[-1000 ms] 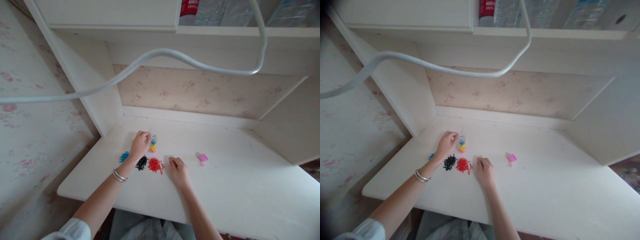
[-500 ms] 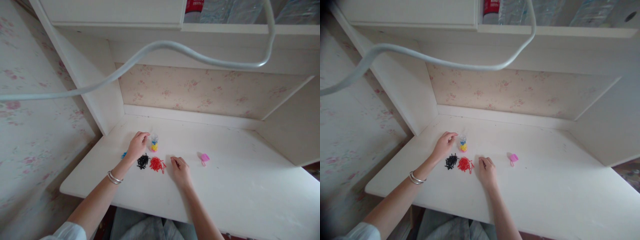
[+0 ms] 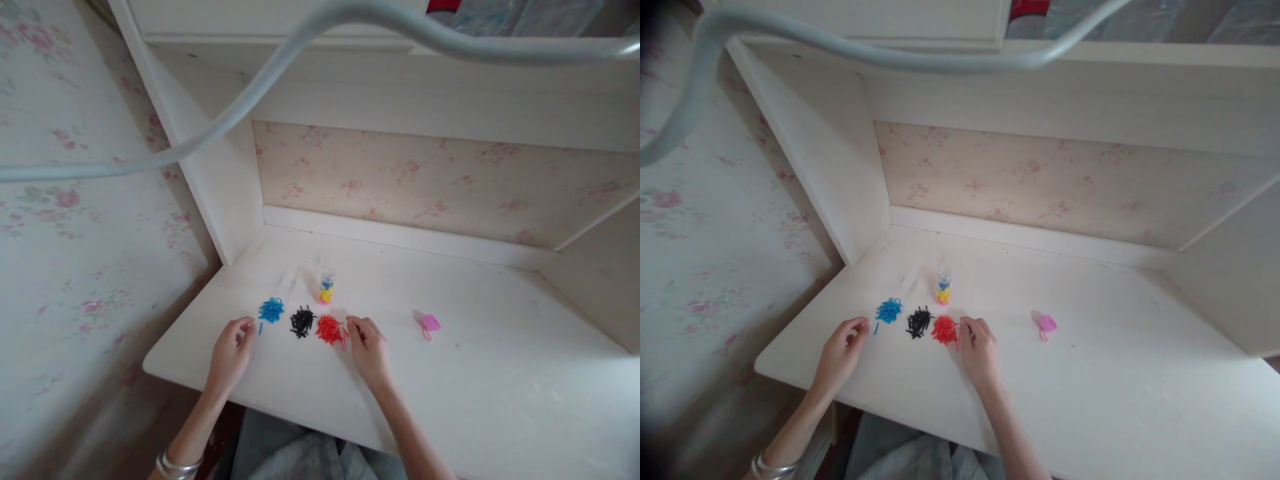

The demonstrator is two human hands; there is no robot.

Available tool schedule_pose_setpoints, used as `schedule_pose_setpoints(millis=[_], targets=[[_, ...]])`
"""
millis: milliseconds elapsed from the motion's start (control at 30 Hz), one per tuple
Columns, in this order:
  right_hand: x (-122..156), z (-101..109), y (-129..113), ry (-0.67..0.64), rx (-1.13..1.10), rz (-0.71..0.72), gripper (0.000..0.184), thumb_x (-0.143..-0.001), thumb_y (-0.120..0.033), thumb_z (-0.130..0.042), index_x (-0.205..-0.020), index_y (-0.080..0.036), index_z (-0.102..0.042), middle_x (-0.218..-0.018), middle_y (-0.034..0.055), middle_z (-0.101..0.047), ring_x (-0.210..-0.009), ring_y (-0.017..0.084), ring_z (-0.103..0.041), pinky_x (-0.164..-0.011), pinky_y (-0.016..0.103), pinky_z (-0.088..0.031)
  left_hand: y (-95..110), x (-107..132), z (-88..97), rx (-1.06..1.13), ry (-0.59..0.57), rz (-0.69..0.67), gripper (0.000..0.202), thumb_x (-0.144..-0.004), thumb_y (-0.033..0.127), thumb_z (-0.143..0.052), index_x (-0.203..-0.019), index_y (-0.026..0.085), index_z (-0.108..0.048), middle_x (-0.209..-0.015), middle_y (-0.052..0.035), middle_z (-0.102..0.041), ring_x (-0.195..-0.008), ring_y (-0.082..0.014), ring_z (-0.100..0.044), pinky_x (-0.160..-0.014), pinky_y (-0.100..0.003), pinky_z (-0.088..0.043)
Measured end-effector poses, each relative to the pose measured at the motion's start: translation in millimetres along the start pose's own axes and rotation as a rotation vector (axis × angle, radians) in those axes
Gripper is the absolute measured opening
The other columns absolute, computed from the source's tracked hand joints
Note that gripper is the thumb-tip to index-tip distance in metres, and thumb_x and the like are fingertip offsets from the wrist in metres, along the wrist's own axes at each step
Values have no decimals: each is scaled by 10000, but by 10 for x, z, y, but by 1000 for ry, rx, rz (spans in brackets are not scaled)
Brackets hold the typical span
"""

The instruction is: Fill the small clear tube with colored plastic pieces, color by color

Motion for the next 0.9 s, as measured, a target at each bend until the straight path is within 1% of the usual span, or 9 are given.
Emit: schedule_pose_setpoints(millis=[67,133,233,333,433,600,733,833,900], targets=[[60,-140,-326,-110,11,133,326,-938,-355,-375,-947,-226,-674,-852,32,-647,-742,135,-592,-689,234,-440,-112,8,49,57,42,99,345,-842,478,-473,-971,192,-616,-928,-52,-665,-717,-166,-618,-679,-296,-505],[130,-340,-642,-212,84,236,308,-941,-312,-375,-912,-243,-674,-856,26,-656,-803,144,-608,-727,239,-441,-151,-4,62,96,67,154,354,-835,488,-476,-979,195,-614,-950,-54,-669,-730,-172,-626,-667,-294,-509],[220,-721,-976,-361,257,291,238,-906,-343,-450,-898,-260,-673,-839,15,-664,-715,153,-624,-630,244,-443,-133,-16,49,99,61,171,351,-830,493,-483,-980,202,-610,-938,-49,-671,-738,-182,-632,-686,-307,-513],[259,-1061,-1155,-423,348,322,197,-864,-357,-512,-927,-238,-656,-912,27,-663,-776,176,-639,-652,262,-465,-118,8,54,102,70,156,355,-833,498,-478,-976,199,-606,-940,-55,-671,-777,-192,-634,-722,-317,-513],[240,-1263,-1224,-433,430,323,170,-844,-307,-525,-914,-198,-636,-933,50,-646,-810,195,-635,-662,282,-483,-131,45,84,110,99,137,359,-835,501,-477,-971,195,-606,-937,-64,-674,-803,-199,-635,-733,-316,-513],[191,-1363,-1247,-458,527,386,202,-890,-207,-437,-850,-181,-634,-917,69,-633,-792,183,-623,-635,276,-494,-141,61,94,119,87,128,353,-840,497,-477,-965,195,-610,-913,-61,-678,-762,-192,-634,-695,-303,-513],[194,-1391,-1258,-448,557,428,174,-876,-160,-452,-850,-178,-623,-911,57,-631,-757,167,-615,-611,252,-489,-144,52,74,124,58,118,346,-843,500,-478,-955,199,-607,-909,-55,-676,-759,-189,-629,-701,-304,-504],[203,-1344,-1279,-413,524,435,176,-895,-177,-447,-858,-192,-618,-907,42,-628,-741,149,-608,-599,227,-472,-171,55,61,140,65,121,337,-847,491,-478,-967,200,-598,-923,-53,-675,-770,-185,-629,-709,-299,-501],[187,-1228,-1295,-372,462,432,203,-922,-219,-424,-876,-215,-622,-907,26,-627,-744,145,-605,-600,225,-463,-175,59,42,134,54,108,329,-856,478,-463,-971,198,-593,-916,-52,-674,-736,-179,-625,-690,-297,-503]])
Point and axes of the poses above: each hand's wrist, its own x-axis away from the middle knuckle, its own z-axis out of the back of the hand, y = z × x, the point moved 3 cm from there along -x, towards the middle knuckle
